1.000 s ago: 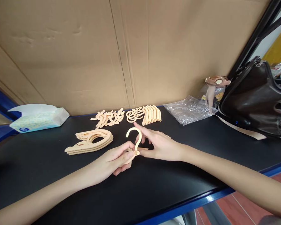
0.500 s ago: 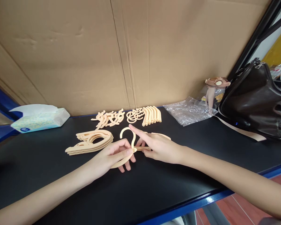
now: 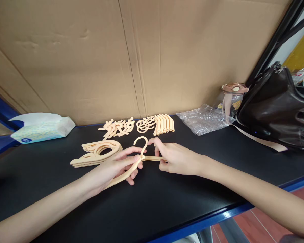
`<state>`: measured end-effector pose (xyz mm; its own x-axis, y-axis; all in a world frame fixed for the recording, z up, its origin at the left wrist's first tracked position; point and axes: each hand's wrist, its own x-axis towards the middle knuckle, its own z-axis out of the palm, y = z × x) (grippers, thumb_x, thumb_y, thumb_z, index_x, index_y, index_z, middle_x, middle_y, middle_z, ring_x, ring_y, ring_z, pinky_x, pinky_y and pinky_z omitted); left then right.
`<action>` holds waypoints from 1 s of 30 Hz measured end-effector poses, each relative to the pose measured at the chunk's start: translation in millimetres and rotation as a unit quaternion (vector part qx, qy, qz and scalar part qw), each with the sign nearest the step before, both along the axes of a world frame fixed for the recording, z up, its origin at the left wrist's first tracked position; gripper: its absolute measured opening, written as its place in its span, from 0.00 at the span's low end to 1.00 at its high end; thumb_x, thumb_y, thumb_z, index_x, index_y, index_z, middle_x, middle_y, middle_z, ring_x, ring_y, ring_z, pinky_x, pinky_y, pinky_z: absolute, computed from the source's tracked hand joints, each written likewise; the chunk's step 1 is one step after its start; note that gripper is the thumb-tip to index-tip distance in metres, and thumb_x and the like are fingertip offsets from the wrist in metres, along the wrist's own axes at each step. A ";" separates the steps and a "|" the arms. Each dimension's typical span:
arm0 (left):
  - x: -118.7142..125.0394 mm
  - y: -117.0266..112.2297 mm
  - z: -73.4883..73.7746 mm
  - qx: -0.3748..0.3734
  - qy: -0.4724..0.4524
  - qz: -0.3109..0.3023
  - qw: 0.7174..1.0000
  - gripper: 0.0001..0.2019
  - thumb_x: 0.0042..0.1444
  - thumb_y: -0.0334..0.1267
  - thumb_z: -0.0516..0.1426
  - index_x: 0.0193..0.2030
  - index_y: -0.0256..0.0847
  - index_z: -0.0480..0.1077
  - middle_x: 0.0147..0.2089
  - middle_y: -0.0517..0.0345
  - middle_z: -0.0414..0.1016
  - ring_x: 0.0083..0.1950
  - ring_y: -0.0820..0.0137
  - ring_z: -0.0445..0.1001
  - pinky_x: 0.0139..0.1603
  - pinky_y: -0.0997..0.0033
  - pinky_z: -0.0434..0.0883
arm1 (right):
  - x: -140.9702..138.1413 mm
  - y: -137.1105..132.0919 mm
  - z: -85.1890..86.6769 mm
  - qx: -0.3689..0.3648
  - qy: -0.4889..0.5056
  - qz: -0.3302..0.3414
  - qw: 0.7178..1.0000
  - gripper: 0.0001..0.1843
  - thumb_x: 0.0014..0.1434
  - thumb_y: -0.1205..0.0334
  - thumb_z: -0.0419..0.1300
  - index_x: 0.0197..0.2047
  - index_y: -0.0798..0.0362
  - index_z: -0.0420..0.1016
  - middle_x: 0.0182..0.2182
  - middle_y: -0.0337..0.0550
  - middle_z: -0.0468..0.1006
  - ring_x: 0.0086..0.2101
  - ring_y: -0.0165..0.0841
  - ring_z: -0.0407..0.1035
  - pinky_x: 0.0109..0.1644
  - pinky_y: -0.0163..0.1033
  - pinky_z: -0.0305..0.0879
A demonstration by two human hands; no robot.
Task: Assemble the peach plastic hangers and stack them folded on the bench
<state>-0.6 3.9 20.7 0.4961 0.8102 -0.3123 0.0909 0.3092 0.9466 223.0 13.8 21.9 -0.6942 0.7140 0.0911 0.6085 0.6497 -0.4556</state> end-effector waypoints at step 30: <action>4.9 0.4 4.0 -0.040 -0.005 0.028 0.999 0.06 0.63 0.36 0.53 0.44 0.38 0.64 0.46 0.47 0.77 0.31 0.69 0.77 0.30 0.70 0.76 | 2.5 4.1 2.5 0.040 -0.045 0.064 0.996 0.15 0.59 0.77 0.44 0.40 0.53 0.66 0.30 0.40 0.68 0.31 0.30 0.62 0.35 0.34 0.57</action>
